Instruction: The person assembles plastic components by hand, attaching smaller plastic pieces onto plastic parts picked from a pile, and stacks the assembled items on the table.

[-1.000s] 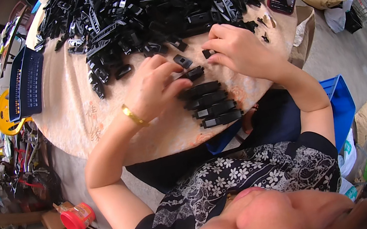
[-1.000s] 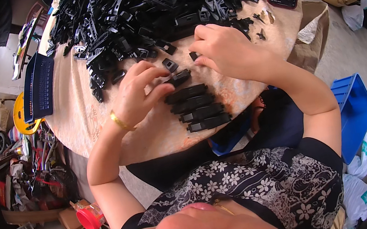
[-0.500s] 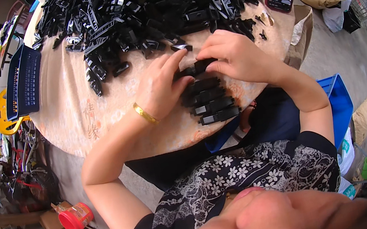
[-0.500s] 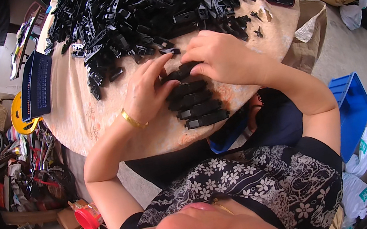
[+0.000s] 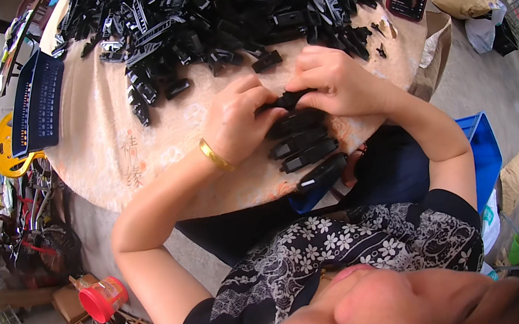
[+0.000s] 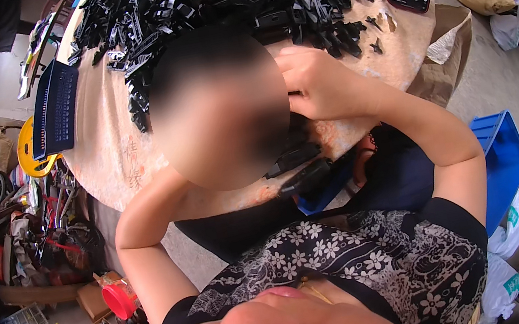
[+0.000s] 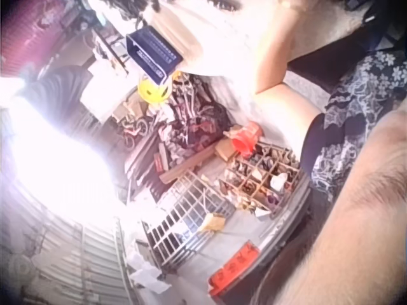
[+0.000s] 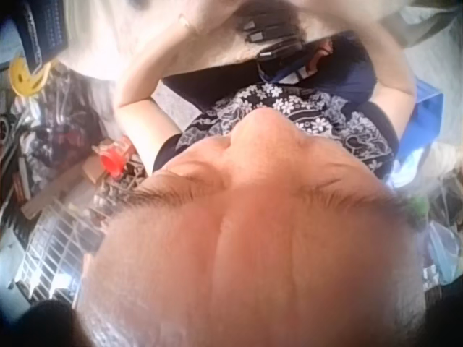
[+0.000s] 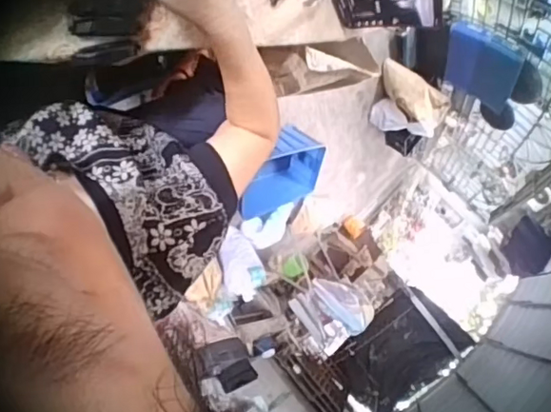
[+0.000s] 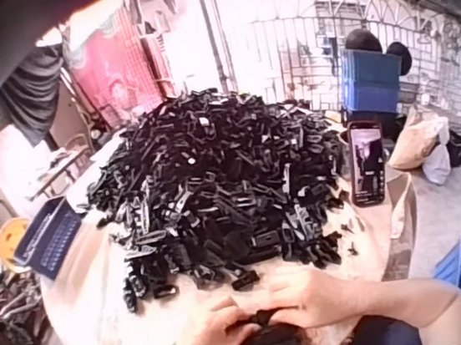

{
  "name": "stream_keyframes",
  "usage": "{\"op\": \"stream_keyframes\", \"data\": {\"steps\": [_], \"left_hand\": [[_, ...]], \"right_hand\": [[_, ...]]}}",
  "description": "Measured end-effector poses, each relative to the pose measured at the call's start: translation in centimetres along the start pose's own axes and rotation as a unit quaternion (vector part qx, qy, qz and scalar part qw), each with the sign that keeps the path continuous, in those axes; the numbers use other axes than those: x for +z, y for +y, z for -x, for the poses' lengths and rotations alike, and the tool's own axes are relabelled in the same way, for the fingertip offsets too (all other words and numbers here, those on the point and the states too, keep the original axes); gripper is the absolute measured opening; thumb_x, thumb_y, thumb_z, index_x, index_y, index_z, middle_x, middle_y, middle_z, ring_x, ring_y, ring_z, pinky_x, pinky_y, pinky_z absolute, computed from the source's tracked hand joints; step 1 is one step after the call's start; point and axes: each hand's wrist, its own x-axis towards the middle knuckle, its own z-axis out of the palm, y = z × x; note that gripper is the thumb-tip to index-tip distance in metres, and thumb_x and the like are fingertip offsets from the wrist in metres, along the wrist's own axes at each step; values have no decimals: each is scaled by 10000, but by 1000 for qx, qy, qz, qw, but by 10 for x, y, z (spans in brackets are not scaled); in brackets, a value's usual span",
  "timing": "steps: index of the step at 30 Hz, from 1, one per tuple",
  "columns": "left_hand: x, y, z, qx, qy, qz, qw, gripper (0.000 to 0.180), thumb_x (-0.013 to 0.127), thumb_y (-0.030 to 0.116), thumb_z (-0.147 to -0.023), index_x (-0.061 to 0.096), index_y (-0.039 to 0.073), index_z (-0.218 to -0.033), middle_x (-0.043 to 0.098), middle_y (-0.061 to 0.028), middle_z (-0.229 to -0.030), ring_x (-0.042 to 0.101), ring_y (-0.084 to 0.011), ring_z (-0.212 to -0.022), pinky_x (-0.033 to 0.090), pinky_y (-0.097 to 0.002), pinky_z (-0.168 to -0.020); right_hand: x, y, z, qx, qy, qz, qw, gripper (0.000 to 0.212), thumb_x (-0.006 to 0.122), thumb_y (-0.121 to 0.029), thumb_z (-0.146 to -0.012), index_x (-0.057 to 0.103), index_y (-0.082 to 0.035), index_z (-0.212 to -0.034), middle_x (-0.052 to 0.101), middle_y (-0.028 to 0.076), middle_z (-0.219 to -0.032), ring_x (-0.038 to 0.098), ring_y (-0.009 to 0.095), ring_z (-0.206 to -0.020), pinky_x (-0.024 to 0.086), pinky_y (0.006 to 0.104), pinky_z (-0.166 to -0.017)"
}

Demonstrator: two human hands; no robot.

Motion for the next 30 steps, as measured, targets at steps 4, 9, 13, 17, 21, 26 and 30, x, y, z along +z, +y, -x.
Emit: {"op": "stream_keyframes", "data": {"steps": [4,9,13,17,21,26,30], "left_hand": [[-18,2,-9,29,-120,12,992,188,766,55,-682,667,23,-838,585,-105,-783,579,-263,-695,479,-344,-634],[-48,-18,-18,39,150,-245,957,213,647,-40,-710,674,52,-901,612,-105,-926,550,-292,-900,443,-368,-838],[-62,-45,-16,-44,146,-387,909,396,653,-13,-695,610,54,-1083,577,-120,-1052,502,-309,-1031,418,-381,-890],[-59,-46,-18,-49,97,-421,900,440,713,47,-664,605,71,-1090,561,-89,-1069,488,-302,-1058,407,-406,-895],[-48,-32,-15,-27,92,-374,922,431,775,96,-610,632,80,-1016,542,-71,-1077,479,-287,-1059,403,-397,-887],[-36,-20,-12,15,58,-324,944,407,689,2,-629,627,67,-1027,525,-100,-1091,474,-315,-1064,426,-392,-910],[-30,-11,-5,-35,-7,-260,965,416,550,-95,-650,614,39,-1039,476,-158,-1135,473,-344,-1062,428,-391,-926]], "right_hand": [[-4,-1,0,31,-49,-56,997,213,735,-125,-686,671,-33,-868,594,87,-829,553,279,-826,458,377,-724],[1,-6,-11,-29,19,128,991,326,678,-182,-793,628,-47,-1085,585,95,-1121,542,273,-940,465,356,-816],[12,8,-16,-14,4,182,983,372,680,-142,-773,600,-56,-1126,575,62,-1145,513,241,-1012,454,356,-842],[10,11,-18,-26,7,159,987,306,693,-123,-747,617,-70,-1039,580,40,-1096,537,221,-976,454,345,-834],[9,8,-12,-11,23,167,986,272,688,-97,-742,617,-61,-1003,577,61,-1042,554,237,-940,456,338,-830],[1,5,-1,58,15,149,987,239,643,-38,-751,614,-39,-988,564,82,-970,558,250,-908,446,353,-819],[-3,2,5,51,30,210,976,242,638,-39,-752,620,-33,-993,572,82,-944,555,248,-889,438,356,-805]]}}
